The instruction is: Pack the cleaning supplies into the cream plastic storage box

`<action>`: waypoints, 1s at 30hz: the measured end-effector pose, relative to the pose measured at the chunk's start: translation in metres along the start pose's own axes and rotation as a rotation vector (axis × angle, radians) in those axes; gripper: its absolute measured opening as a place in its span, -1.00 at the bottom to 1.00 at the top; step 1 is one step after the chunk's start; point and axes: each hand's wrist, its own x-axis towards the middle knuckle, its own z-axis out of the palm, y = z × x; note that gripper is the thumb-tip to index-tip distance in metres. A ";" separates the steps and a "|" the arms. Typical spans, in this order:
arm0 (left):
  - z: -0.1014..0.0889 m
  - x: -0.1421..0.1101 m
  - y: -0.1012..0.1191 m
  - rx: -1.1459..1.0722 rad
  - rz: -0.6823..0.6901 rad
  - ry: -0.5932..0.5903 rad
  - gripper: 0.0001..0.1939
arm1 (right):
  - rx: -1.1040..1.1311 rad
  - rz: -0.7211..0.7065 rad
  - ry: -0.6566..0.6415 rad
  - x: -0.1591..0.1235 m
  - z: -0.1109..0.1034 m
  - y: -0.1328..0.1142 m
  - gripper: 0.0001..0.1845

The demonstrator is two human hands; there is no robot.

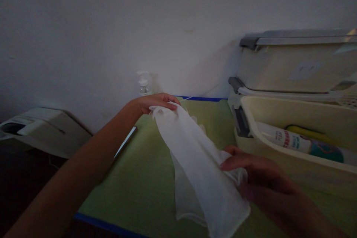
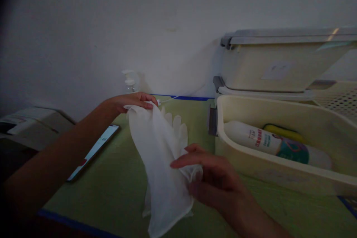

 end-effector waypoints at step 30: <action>0.069 0.041 -0.010 1.119 0.049 0.238 -0.53 | -0.240 0.204 -0.135 0.021 0.031 0.037 -0.78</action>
